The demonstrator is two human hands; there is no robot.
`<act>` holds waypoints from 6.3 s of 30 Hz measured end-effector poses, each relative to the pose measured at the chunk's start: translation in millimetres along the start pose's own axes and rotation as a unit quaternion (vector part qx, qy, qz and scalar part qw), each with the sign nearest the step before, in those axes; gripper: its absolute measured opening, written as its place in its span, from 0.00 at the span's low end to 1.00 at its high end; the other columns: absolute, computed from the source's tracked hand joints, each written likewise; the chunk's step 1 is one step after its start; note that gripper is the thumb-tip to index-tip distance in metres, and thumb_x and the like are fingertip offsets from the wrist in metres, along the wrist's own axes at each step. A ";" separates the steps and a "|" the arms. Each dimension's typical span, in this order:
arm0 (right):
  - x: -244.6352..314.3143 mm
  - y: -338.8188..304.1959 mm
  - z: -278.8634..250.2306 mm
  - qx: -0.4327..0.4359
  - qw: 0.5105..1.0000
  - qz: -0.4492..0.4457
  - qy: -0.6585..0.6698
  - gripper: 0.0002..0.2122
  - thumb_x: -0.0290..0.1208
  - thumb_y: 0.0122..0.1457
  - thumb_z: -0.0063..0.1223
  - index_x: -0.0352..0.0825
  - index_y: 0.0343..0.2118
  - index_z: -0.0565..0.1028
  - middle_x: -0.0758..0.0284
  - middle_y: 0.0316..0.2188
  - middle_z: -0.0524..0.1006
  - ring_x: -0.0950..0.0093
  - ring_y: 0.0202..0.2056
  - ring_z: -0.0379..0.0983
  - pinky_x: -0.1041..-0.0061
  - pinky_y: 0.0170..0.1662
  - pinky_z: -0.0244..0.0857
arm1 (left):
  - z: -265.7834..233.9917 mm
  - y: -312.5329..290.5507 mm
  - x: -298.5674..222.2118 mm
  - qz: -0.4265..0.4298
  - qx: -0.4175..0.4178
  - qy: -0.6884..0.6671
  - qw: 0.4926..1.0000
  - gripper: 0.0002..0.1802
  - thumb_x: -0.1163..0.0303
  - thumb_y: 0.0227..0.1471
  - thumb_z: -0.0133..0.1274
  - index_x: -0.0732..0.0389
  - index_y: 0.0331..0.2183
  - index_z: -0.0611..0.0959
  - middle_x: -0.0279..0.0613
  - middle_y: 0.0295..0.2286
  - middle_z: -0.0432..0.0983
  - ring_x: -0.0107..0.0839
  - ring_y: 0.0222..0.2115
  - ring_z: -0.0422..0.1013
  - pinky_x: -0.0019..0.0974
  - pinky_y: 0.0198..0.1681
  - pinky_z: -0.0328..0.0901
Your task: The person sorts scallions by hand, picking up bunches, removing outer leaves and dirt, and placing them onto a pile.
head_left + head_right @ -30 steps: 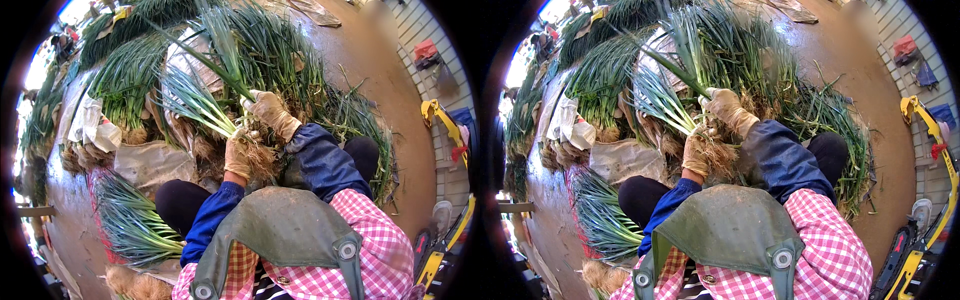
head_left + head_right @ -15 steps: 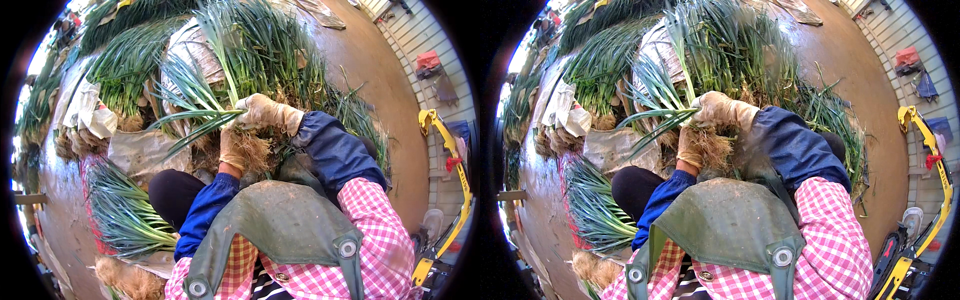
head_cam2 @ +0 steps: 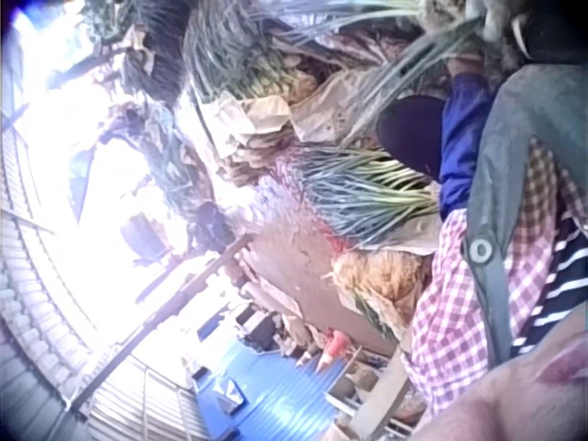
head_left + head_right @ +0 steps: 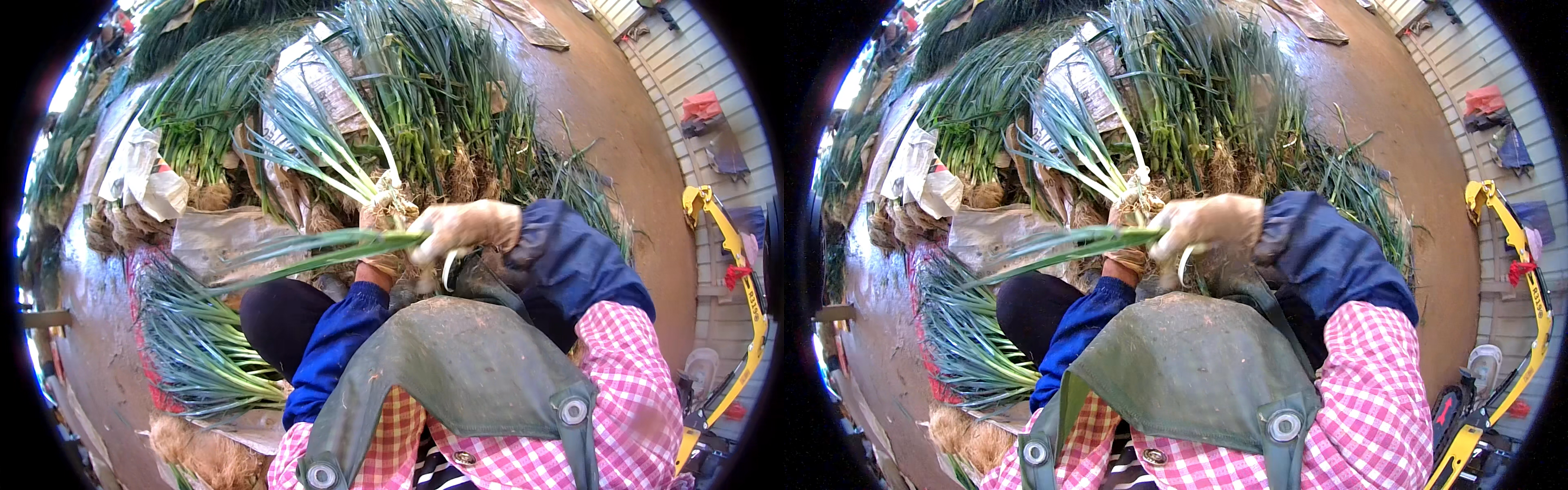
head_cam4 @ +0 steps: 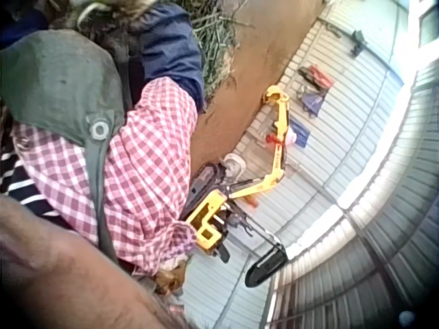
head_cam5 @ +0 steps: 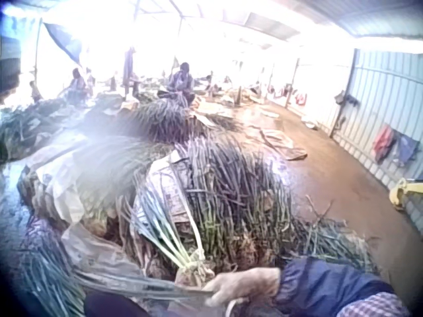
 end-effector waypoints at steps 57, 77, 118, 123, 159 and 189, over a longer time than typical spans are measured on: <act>-40.1 7.7 -89.1 -0.387 0.921 -0.054 0.003 0.27 0.60 0.53 0.47 0.34 0.34 0.74 0.64 0.28 0.77 0.75 0.29 0.74 0.77 0.32 0.67 | 125.0 -29.9 -6.6 0.007 -0.039 0.010 0.999 0.10 0.70 0.54 0.49 0.59 0.40 0.75 0.35 0.25 0.72 0.27 0.22 0.70 0.31 0.24 0.69; -42.5 17.5 -19.8 -0.320 0.770 -0.181 -0.522 0.07 0.39 0.50 0.52 0.43 0.22 0.70 0.68 0.21 0.72 0.64 0.26 0.72 0.68 0.31 0.67 | 111.0 -29.4 3.6 -0.090 0.063 0.184 0.977 0.22 0.68 0.52 0.53 0.67 0.48 0.74 0.42 0.39 0.75 0.30 0.35 0.73 0.31 0.38 0.70; 5.3 -18.9 -184.2 -0.298 0.779 -0.369 0.411 0.19 0.37 0.56 0.55 0.29 0.45 0.71 0.60 0.38 0.76 0.72 0.38 0.73 0.74 0.40 0.72 | 137.4 -37.6 -41.4 0.051 0.021 -0.027 0.998 0.04 0.75 0.50 0.53 0.61 0.31 0.76 0.31 0.17 0.68 0.24 0.18 0.66 0.33 0.24 0.65; 53.6 -84.8 -188.9 -0.435 0.688 -0.506 0.285 0.17 0.39 0.56 0.54 0.32 0.43 0.72 0.63 0.35 0.76 0.72 0.35 0.73 0.75 0.38 0.72 | 142.2 -46.2 -49.6 0.049 0.014 -0.054 0.997 0.01 0.76 0.51 0.52 0.63 0.29 0.76 0.32 0.17 0.67 0.25 0.18 0.66 0.32 0.23 0.65; 49.4 -127.0 -186.4 -0.857 0.414 -0.066 -0.299 0.16 0.41 0.58 0.49 0.31 0.39 0.74 0.69 0.20 0.77 0.80 0.18 0.70 0.77 0.19 0.65 | 170.0 -50.4 -36.8 0.003 0.110 0.094 0.989 0.16 0.76 0.50 0.50 0.73 0.42 0.73 0.41 0.18 0.72 0.33 0.16 0.71 0.38 0.29 0.71; -64.3 5.9 -109.1 -0.588 0.806 -0.057 0.026 0.26 0.40 0.51 0.61 0.25 0.47 0.71 0.58 0.41 0.76 0.71 0.43 0.70 0.75 0.46 0.63 | 100.9 -16.9 17.7 -0.057 -0.051 0.185 0.980 0.08 0.75 0.44 0.56 0.67 0.31 0.81 0.33 0.19 0.69 0.22 0.18 0.65 0.23 0.22 0.60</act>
Point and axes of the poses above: each hand's wrist, its own y-axis towards the middle knuckle, its own z-axis out of the palm, x = y × z, the point moved 4 cm from there along y, towards the middle knuckle
